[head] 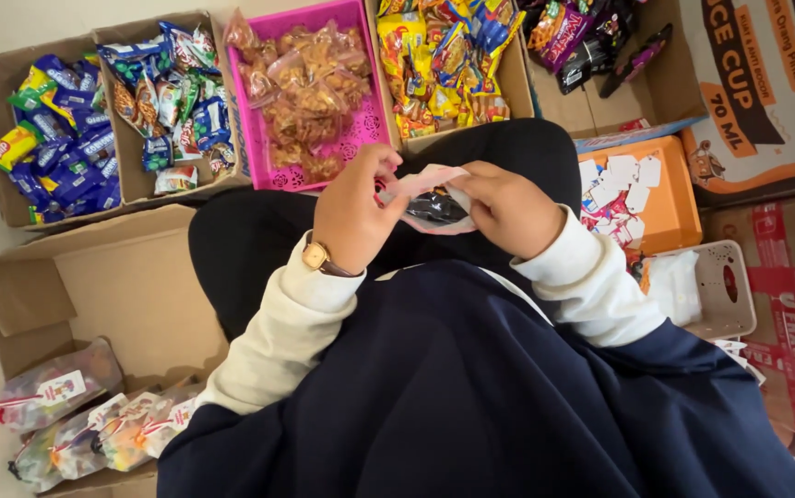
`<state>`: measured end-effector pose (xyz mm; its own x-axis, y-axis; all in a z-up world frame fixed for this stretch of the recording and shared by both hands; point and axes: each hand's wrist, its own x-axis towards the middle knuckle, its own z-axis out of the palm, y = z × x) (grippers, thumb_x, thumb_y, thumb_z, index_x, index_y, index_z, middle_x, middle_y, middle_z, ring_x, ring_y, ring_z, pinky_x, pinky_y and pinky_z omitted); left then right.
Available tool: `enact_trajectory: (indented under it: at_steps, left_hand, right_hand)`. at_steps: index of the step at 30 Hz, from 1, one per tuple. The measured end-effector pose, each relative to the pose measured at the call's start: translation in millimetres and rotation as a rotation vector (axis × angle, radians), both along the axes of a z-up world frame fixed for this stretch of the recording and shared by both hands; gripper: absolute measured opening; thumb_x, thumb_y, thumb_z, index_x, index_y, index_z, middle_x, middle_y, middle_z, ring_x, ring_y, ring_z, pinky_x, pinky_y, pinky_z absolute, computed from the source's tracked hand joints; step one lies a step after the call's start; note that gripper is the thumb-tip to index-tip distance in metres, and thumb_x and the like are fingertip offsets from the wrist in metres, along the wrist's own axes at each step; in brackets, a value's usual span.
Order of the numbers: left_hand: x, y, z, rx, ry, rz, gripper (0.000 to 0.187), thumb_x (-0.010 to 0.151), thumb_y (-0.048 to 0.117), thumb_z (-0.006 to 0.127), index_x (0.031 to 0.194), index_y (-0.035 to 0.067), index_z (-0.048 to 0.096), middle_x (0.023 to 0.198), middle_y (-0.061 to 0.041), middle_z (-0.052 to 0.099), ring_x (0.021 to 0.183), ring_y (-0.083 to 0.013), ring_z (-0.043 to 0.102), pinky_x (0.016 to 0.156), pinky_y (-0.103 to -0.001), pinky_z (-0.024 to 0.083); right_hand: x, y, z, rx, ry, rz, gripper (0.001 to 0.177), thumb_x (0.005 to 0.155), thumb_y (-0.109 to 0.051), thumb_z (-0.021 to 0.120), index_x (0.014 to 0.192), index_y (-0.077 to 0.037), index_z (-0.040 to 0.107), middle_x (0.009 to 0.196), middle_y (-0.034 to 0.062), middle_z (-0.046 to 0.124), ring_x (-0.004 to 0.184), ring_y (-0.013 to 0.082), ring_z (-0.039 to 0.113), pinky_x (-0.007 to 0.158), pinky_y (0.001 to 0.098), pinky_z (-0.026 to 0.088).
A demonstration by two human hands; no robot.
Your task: Packing various small snack packets into individual drawstring gift bags from organized bins.
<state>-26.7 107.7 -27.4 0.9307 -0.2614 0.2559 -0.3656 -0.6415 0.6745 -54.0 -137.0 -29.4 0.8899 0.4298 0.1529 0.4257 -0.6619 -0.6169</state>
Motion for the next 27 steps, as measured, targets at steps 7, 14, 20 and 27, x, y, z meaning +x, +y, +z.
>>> enact_trajectory:
  at_steps: [7, 14, 20, 27]
  left_hand:
    - [26, 15, -1, 0.104, -0.31, -0.111, 0.022, 0.092, 0.016, 0.068, 0.113, 0.021, 0.063, 0.103, -0.001, 0.064, 0.099, -0.0259, 0.064, 0.086, -0.04, 0.053]
    - [20, -7, 0, 0.287, -0.325, -0.214, 0.028, 0.079, 0.02, 0.078, 0.106, 0.027, 0.08, 0.157, -0.011, 0.044, 0.136, -0.0454, 0.049, 0.099, -0.056, 0.05]
    - [46, -5, -25, 0.446, -0.089, 0.041, 0.022, 0.085, 0.031, 0.076, 0.098, 0.014, 0.081, 0.131, -0.006, 0.069, 0.084, -0.0333, 0.074, 0.071, -0.045, 0.062]
    - [73, 4, -58, 0.362, 0.161, 0.009, 0.027, 0.089, 0.018, 0.061, 0.109, 0.007, 0.075, 0.135, -0.013, 0.064, 0.095, -0.0392, 0.074, 0.078, -0.047, 0.062]
  right_hand:
    - [11, 7, 1, -0.212, 0.021, 0.004, 0.054, 0.082, -0.004, 0.063, 0.136, -0.009, 0.059, 0.126, 0.0101, 0.064, 0.088, 0.0385, 0.071, 0.07, 0.0466, 0.059]
    - [34, 13, -12, -0.279, 0.052, -0.001, 0.061, 0.084, -0.007, 0.059, 0.145, -0.016, 0.051, 0.124, 0.0038, 0.062, 0.087, 0.0387, 0.07, 0.068, 0.0479, 0.059]
    - [53, 19, -9, -0.256, 0.028, -0.022, 0.06, 0.083, 0.0, 0.059, 0.142, -0.012, 0.056, 0.125, 0.0074, 0.063, 0.087, 0.0371, 0.072, 0.066, 0.0452, 0.059]
    - [86, 8, -25, -0.323, 0.032, -0.07, 0.055, 0.084, -0.007, 0.062, 0.137, -0.02, 0.063, 0.123, 0.0021, 0.064, 0.089, 0.0347, 0.072, 0.069, 0.0455, 0.06]
